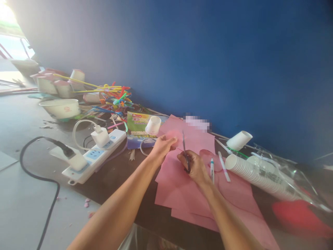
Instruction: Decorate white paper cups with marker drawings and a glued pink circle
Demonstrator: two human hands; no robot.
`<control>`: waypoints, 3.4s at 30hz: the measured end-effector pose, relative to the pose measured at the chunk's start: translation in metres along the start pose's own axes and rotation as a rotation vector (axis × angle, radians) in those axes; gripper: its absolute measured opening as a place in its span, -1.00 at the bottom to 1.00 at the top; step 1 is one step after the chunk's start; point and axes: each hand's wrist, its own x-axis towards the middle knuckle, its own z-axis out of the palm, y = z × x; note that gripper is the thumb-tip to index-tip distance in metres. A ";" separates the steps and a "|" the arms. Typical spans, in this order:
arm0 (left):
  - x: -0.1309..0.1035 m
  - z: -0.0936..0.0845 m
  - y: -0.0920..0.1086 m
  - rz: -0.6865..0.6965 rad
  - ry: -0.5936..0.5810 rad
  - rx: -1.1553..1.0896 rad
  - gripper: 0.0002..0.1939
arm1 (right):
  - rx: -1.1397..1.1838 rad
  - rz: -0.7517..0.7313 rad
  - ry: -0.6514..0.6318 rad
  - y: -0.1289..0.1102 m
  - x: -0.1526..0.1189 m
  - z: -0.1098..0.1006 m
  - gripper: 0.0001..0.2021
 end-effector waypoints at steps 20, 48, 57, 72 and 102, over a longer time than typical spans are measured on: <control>0.009 -0.009 -0.004 0.048 0.037 -0.006 -0.64 | -0.028 -0.034 -0.009 0.000 -0.002 0.002 -0.70; 0.016 -0.013 -0.006 0.043 0.048 -0.056 -0.66 | -0.016 -0.062 -0.025 0.001 -0.003 0.004 -0.67; 0.010 -0.008 -0.003 0.043 0.027 -0.076 -0.66 | -0.006 -0.035 -0.005 0.001 -0.003 0.005 -0.66; 0.014 -0.011 -0.004 0.032 0.054 -0.109 -0.71 | 0.031 -0.036 -0.030 0.001 -0.002 0.001 -0.64; 0.006 -0.018 0.003 -0.009 -0.205 0.142 -0.83 | 0.128 0.038 -0.141 -0.007 0.000 -0.016 -0.66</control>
